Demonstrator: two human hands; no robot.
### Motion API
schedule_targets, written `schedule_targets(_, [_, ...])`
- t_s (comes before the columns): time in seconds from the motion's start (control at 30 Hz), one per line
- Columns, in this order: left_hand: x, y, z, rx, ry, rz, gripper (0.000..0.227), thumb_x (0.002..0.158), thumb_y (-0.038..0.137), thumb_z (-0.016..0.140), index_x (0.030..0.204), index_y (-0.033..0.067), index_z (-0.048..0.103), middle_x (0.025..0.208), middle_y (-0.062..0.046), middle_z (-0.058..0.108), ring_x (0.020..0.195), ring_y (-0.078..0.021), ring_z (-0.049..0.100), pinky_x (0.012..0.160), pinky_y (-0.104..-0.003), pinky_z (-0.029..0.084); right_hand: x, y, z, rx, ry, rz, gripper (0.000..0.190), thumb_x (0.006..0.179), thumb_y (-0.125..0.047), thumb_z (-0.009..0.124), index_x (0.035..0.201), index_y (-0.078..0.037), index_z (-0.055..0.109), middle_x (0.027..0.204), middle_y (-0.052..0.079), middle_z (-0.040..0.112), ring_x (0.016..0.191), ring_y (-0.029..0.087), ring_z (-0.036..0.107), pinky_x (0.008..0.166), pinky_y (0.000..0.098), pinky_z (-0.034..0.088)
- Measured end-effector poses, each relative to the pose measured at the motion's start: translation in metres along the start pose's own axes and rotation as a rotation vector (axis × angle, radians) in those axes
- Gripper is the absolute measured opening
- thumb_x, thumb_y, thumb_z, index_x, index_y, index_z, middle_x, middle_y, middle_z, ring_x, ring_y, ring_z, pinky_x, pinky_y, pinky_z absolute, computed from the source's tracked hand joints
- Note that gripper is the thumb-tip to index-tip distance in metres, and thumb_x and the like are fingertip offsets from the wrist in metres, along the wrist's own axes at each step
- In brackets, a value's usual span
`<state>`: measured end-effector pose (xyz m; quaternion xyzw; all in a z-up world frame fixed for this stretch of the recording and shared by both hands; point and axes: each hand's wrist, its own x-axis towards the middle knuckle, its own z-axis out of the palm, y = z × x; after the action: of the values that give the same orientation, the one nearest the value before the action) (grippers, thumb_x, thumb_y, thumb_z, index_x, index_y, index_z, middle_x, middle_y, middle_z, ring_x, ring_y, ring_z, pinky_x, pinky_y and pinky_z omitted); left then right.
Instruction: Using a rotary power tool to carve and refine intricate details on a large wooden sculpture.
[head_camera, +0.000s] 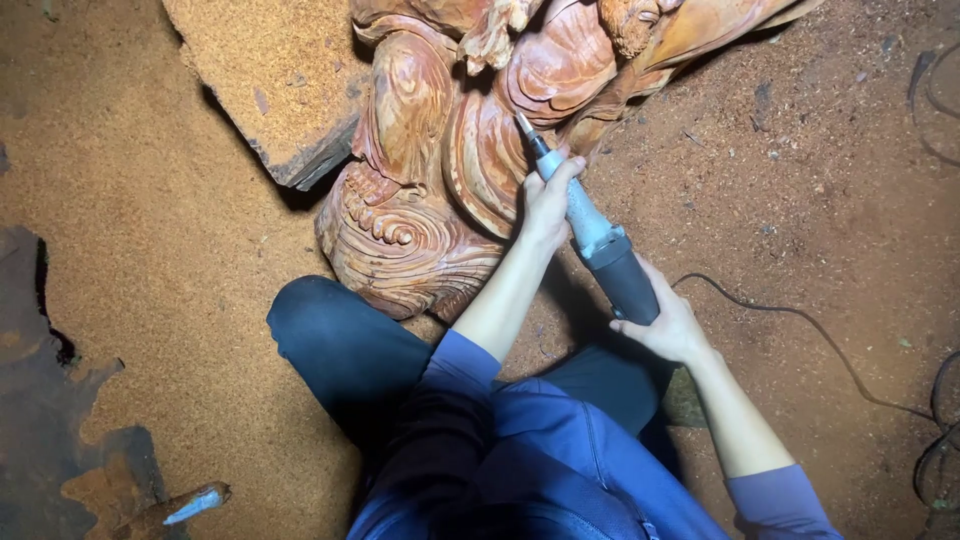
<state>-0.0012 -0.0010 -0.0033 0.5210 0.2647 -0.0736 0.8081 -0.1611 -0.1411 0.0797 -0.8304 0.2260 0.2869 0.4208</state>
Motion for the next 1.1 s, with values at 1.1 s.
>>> schedule_targets(1.1, [0.018,-0.023,0.031,-0.050,0.039,0.066,0.074,0.079,0.019,0.083,0.144,-0.0047,0.057,0.122,-0.022,0.065,0.110,-0.0207,0.062,0.101,-0.042,0.047,0.080,0.035,-0.071,-0.269,-0.028,-0.160,0.113,0.060,-0.029,0.090,0.159,-0.043,0.037,0.135,0.026,0.065,0.124,0.048,0.061,0.101,0.0546,0.051])
